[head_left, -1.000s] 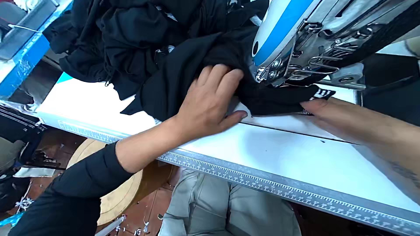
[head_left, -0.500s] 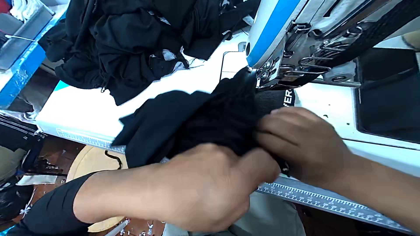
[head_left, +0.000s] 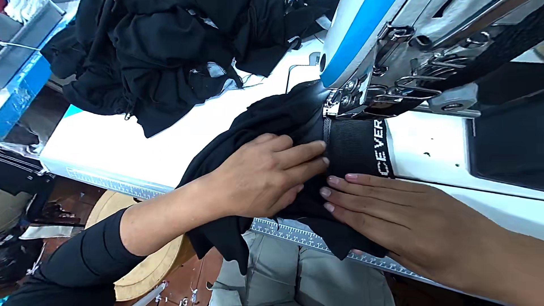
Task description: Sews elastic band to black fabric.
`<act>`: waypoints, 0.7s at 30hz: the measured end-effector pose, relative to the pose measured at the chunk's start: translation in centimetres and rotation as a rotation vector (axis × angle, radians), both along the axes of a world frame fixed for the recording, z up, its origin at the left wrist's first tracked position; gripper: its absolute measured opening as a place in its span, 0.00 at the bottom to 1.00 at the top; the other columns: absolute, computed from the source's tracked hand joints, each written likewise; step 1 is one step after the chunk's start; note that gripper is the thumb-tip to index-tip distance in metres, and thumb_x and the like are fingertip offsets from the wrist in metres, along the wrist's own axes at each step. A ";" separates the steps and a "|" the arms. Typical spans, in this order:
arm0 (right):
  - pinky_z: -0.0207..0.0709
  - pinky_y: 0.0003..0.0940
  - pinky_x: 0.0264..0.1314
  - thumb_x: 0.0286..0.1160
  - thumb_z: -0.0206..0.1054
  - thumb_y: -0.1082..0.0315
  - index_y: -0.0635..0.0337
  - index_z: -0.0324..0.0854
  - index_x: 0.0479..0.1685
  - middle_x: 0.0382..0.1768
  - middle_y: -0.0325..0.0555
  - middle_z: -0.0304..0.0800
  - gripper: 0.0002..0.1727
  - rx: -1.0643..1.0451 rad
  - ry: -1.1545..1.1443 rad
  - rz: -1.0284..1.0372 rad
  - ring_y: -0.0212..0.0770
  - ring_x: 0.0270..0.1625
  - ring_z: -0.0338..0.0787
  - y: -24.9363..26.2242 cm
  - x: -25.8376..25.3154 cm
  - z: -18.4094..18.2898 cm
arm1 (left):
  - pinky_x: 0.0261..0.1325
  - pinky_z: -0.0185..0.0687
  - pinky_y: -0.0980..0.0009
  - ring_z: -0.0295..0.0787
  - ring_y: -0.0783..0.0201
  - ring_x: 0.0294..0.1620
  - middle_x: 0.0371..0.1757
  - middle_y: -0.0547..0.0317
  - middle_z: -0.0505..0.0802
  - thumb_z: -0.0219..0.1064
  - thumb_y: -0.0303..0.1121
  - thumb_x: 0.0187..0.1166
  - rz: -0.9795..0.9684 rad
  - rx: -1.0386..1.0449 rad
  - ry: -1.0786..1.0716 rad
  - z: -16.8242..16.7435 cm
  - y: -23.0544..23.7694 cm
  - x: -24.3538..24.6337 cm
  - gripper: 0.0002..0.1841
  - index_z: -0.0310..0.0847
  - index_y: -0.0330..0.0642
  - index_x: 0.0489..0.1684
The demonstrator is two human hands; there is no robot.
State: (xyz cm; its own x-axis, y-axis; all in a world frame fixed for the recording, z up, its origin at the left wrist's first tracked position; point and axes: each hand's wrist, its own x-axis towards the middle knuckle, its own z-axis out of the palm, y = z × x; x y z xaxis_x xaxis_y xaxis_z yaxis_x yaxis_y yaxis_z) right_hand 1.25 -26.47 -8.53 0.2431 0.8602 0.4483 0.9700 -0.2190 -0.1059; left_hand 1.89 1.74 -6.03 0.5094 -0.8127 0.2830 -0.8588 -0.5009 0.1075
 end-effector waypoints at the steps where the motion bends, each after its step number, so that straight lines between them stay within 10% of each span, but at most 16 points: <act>1: 0.73 0.36 0.81 0.89 0.51 0.63 0.56 0.90 0.55 0.60 0.43 0.95 0.19 -0.018 0.006 0.004 0.42 0.71 0.89 -0.3 0.0 0.2 | 0.51 0.75 0.61 0.85 0.55 0.52 0.74 0.55 0.89 0.52 0.38 0.83 0.028 0.022 -0.008 -0.3 0.2 0.2 0.24 0.88 0.45 0.70; 11: 0.73 0.42 0.80 0.87 0.52 0.63 0.52 0.89 0.49 0.59 0.41 0.95 0.17 -0.013 0.049 -0.026 0.46 0.73 0.87 0.0 0.3 0.0 | 0.64 0.76 0.56 0.86 0.51 0.64 0.73 0.54 0.89 0.52 0.40 0.83 0.015 -0.002 -0.055 -0.7 0.4 0.9 0.23 0.90 0.44 0.65; 15: 0.76 0.39 0.77 0.84 0.54 0.65 0.53 0.90 0.46 0.57 0.43 0.96 0.15 -0.014 0.019 -0.036 0.46 0.71 0.88 0.3 0.6 0.2 | 0.58 0.71 0.55 0.79 0.52 0.71 0.86 0.64 0.79 0.52 0.35 0.75 -0.003 0.041 0.015 -0.4 -0.8 2.2 0.31 0.76 0.54 0.84; 21: 0.77 0.36 0.76 0.86 0.53 0.63 0.55 0.88 0.45 0.57 0.44 0.96 0.16 -0.033 0.027 -0.057 0.45 0.71 0.89 0.1 0.4 0.4 | 0.60 0.73 0.56 0.86 0.52 0.63 0.71 0.54 0.91 0.52 0.35 0.76 -0.051 0.011 -0.026 -0.5 -0.9 3.1 0.25 0.89 0.42 0.67</act>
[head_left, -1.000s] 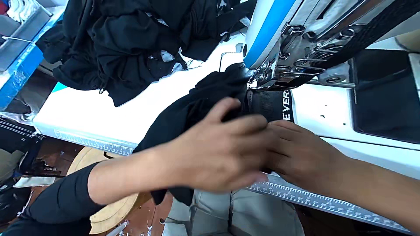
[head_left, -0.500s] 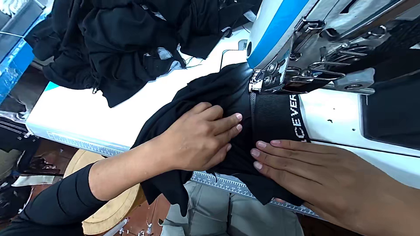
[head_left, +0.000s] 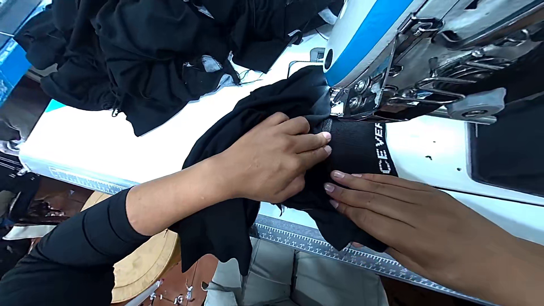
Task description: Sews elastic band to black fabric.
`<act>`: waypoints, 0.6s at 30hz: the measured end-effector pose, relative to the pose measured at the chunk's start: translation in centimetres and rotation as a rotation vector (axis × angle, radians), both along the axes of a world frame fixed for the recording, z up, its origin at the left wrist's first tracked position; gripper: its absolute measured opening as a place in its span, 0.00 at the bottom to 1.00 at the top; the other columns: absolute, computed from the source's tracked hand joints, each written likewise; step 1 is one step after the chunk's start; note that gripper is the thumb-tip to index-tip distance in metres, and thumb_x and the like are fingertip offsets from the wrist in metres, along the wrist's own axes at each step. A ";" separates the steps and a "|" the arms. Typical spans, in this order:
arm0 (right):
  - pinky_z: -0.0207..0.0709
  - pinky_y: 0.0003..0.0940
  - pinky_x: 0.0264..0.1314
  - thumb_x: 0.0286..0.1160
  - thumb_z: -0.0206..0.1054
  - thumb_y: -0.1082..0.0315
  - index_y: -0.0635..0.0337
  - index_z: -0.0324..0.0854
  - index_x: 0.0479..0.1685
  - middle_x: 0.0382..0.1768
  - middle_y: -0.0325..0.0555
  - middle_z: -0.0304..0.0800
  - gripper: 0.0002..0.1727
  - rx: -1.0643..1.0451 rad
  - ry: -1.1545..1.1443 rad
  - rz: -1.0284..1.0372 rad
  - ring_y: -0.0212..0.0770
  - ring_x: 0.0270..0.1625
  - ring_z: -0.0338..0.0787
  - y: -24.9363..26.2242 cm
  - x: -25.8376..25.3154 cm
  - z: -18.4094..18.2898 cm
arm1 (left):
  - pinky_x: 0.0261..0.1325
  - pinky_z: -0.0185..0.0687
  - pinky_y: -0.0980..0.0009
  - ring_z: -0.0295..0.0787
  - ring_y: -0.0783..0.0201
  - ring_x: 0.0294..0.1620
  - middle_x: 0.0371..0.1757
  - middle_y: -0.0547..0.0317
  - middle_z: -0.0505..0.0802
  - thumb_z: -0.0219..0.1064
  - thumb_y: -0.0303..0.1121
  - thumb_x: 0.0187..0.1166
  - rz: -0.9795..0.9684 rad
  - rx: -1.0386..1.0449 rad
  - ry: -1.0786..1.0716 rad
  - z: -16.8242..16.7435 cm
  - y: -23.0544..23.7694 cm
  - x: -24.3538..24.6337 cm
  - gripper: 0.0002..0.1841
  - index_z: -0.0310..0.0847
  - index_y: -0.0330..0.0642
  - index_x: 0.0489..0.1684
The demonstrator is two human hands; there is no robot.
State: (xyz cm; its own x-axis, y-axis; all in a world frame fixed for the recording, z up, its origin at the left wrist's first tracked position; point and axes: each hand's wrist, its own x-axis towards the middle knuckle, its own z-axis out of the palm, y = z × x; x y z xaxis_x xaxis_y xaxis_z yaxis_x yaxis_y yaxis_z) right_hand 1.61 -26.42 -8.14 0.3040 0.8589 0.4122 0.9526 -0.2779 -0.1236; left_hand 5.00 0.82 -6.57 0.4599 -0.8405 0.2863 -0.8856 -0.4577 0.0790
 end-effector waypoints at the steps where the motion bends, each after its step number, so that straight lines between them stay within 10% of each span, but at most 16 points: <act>1: 0.77 0.36 0.76 0.86 0.52 0.63 0.55 0.88 0.46 0.57 0.44 0.96 0.16 -0.002 0.001 -0.002 0.45 0.70 0.89 0.0 0.0 0.0 | 0.62 0.73 0.56 0.87 0.52 0.63 0.69 0.54 0.92 0.52 0.35 0.76 0.002 -0.011 -0.011 -0.1 0.2 -0.2 0.25 0.90 0.42 0.65; 18: 0.76 0.39 0.76 0.83 0.55 0.58 0.54 0.92 0.45 0.56 0.43 0.97 0.18 0.020 0.030 -0.037 0.44 0.71 0.89 0.3 1.9 0.3 | 0.64 0.72 0.54 0.85 0.52 0.65 0.67 0.54 0.92 0.50 0.34 0.77 -0.024 0.003 0.020 0.2 0.6 2.4 0.25 0.88 0.45 0.68</act>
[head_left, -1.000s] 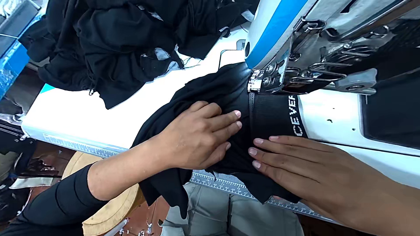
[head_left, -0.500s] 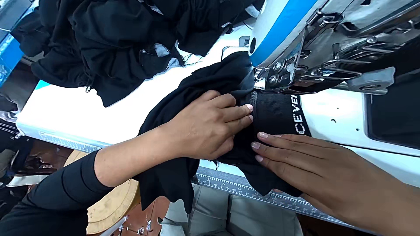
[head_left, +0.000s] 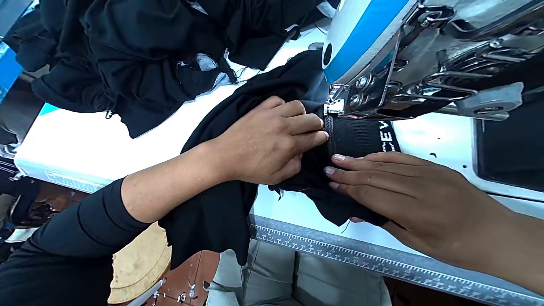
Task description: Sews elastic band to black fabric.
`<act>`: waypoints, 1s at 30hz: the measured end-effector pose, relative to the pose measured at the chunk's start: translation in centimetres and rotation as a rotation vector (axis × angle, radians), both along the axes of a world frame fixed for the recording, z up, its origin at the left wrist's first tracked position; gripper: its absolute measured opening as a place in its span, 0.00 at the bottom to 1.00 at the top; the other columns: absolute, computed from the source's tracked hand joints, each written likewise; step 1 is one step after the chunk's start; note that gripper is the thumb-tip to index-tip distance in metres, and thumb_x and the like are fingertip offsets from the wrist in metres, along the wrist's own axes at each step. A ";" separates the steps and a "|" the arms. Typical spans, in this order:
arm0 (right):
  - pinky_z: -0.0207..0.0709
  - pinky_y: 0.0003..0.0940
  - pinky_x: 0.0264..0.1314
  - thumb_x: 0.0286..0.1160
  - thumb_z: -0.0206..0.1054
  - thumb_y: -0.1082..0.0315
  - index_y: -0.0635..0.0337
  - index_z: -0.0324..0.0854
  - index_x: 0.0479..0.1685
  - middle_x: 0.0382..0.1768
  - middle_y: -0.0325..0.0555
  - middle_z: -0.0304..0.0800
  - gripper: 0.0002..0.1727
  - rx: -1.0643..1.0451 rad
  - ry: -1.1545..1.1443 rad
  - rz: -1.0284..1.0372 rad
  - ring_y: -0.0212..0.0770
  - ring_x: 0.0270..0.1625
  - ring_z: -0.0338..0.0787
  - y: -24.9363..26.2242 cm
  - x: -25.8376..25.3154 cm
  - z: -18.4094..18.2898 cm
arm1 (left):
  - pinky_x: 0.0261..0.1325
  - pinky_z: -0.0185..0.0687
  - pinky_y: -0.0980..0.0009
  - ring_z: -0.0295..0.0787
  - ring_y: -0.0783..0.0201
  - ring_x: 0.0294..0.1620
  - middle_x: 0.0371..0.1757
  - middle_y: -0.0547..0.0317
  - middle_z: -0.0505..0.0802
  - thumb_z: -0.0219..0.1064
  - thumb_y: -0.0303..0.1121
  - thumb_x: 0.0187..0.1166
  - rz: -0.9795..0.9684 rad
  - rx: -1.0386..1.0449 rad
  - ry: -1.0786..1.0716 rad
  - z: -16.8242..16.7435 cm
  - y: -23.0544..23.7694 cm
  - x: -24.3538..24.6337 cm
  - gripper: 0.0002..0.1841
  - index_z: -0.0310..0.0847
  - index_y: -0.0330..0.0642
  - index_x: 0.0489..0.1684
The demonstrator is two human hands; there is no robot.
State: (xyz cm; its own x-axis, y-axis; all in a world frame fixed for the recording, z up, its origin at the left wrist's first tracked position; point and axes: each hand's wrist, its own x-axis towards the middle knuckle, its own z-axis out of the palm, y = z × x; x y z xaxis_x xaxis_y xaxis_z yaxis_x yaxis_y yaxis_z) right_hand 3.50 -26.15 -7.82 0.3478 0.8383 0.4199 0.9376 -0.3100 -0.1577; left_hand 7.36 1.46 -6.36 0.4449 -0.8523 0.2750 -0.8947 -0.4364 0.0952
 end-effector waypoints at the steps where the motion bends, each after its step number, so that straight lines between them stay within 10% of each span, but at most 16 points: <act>1: 0.76 0.39 0.77 0.83 0.55 0.58 0.54 0.92 0.45 0.56 0.43 0.97 0.18 0.005 0.004 -0.002 0.44 0.71 0.89 0.0 -0.1 -0.1 | 0.64 0.72 0.54 0.85 0.52 0.65 0.67 0.53 0.92 0.50 0.34 0.77 -0.004 -0.006 0.001 0.0 0.0 0.0 0.25 0.89 0.45 0.68; 8: 0.76 0.38 0.75 0.83 0.54 0.60 0.55 0.92 0.46 0.58 0.44 0.96 0.18 0.003 -0.010 -0.031 0.45 0.71 0.89 0.4 0.9 -0.1 | 0.66 0.73 0.56 0.86 0.52 0.65 0.62 0.52 0.94 0.51 0.33 0.77 -0.022 -0.037 -0.004 -0.2 0.3 1.5 0.25 0.90 0.43 0.66; 19: 0.77 0.43 0.74 0.73 0.55 0.69 0.59 0.93 0.55 0.66 0.48 0.92 0.21 -0.002 -0.025 -0.115 0.50 0.73 0.87 1.1 2.9 -0.5 | 0.52 0.75 0.54 0.89 0.51 0.55 0.47 0.52 0.95 0.52 0.35 0.76 -0.022 -0.064 -0.107 -0.1 0.3 5.9 0.17 0.90 0.42 0.37; 23: 0.79 0.41 0.72 0.77 0.58 0.69 0.62 0.92 0.55 0.56 0.52 0.95 0.17 0.087 -0.078 -0.164 0.52 0.66 0.91 1.6 2.4 -0.9 | 0.71 0.58 0.37 0.82 0.44 0.68 0.59 0.48 0.92 0.53 0.37 0.81 0.160 0.032 -0.207 1.7 -0.2 3.0 0.17 0.90 0.43 0.46; 27: 0.85 0.37 0.56 0.81 0.57 0.73 0.60 0.84 0.52 0.42 0.55 0.96 0.11 0.167 -0.246 -0.111 0.51 0.52 0.96 1.9 2.0 -0.7 | 0.39 0.79 0.78 0.83 0.75 0.36 0.30 0.65 0.87 0.58 0.30 0.75 0.098 -0.359 0.394 3.0 -1.3 -6.3 0.11 0.89 0.40 0.33; 30: 0.87 0.37 0.53 0.80 0.56 0.74 0.61 0.89 0.45 0.39 0.55 0.97 0.13 0.199 -0.191 -0.148 0.51 0.49 0.97 2.1 2.0 -0.6 | 0.47 0.86 0.72 0.89 0.69 0.43 0.39 0.58 0.92 0.62 0.28 0.73 0.215 -0.361 0.476 1.5 -1.1 -7.5 0.10 0.88 0.37 0.43</act>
